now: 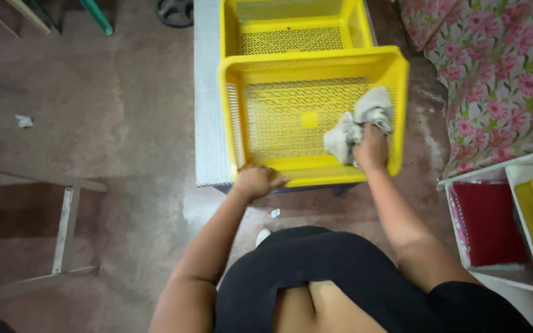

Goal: Wipe down and clean plastic storage baskets using a cloth rag.

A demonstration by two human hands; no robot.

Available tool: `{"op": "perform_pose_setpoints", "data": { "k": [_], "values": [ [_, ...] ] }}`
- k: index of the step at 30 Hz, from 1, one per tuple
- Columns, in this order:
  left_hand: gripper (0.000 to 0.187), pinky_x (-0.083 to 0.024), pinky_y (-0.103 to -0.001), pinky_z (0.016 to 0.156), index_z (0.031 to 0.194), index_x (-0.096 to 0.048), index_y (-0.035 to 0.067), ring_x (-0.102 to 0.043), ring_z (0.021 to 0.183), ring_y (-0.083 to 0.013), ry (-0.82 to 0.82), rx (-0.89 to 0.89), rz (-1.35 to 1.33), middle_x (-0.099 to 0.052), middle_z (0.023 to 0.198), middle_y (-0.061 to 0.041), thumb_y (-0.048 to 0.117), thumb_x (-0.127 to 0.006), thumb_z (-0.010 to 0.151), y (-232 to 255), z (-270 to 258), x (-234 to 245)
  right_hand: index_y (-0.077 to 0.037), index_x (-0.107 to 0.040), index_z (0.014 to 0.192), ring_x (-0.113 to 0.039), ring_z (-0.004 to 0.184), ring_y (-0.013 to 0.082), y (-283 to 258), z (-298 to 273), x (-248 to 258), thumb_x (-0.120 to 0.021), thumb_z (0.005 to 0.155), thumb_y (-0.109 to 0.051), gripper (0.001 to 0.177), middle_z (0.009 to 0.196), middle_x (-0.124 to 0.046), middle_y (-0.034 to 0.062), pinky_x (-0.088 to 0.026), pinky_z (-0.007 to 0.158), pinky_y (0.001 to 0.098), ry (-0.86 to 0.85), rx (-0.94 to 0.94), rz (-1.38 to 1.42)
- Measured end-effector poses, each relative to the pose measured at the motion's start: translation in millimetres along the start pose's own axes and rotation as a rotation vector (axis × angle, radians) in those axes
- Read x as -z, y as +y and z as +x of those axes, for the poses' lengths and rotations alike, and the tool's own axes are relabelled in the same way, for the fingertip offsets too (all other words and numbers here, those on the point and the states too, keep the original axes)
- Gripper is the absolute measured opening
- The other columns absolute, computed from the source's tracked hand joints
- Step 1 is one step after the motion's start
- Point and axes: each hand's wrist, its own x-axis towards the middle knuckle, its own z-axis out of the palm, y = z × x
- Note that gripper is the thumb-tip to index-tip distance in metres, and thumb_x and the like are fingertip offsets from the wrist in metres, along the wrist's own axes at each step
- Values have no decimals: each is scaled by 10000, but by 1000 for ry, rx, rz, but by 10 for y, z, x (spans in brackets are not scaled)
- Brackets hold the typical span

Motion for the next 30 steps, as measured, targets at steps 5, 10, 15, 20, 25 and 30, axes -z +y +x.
{"op": "perform_pose_setpoints", "data": {
  "k": [5,10,15,20,25,30],
  "values": [
    [848,-562,-484,920,1128,-748,93,-682,1124,-357,220,-194,122,-732,1111,-153,778,-279,953,201,158,-194,-66,-712,1067,-711,977,381,51,432,-672,-668,876,-140,209,971,-718,157,-572,820,471,535,-318,373],
    [834,-587,-451,798,996,-755,61,-691,1016,-316,383,-268,176,-715,996,-140,766,-313,949,151,262,-386,-14,-659,1218,-654,1089,448,-1351,358,-300,-732,804,-67,424,1109,-682,240,-516,967,554,421,-3,373],
    [637,-559,-387,737,922,-739,113,-699,872,-245,758,-378,268,-674,893,-67,697,-485,893,55,367,-574,-94,-596,1299,-470,1296,382,-1797,50,-554,-743,785,-310,576,1319,-531,139,-508,969,602,-176,322,76],
    [535,-504,-402,710,722,-720,169,-684,781,-237,930,-274,262,-658,753,-39,664,-571,856,-34,343,-605,-39,-689,1096,-717,1037,381,-1633,147,-123,-626,883,-422,443,979,-734,164,-594,814,495,-22,-181,431],
    [228,-443,-437,864,778,-696,147,-633,899,-273,1036,-320,303,-630,827,-68,366,-634,792,-196,564,-606,-6,-625,1206,-548,1192,461,-1518,486,162,-691,890,-402,511,1192,-592,244,-462,969,627,35,76,292],
    [141,-365,-467,1112,836,-675,108,-599,1078,-259,1145,-250,256,-639,945,-81,211,-607,769,-286,724,-576,-52,-676,925,-637,1010,403,-1680,456,87,-772,821,-339,320,927,-634,156,-520,863,520,222,274,209]
  ]
}}
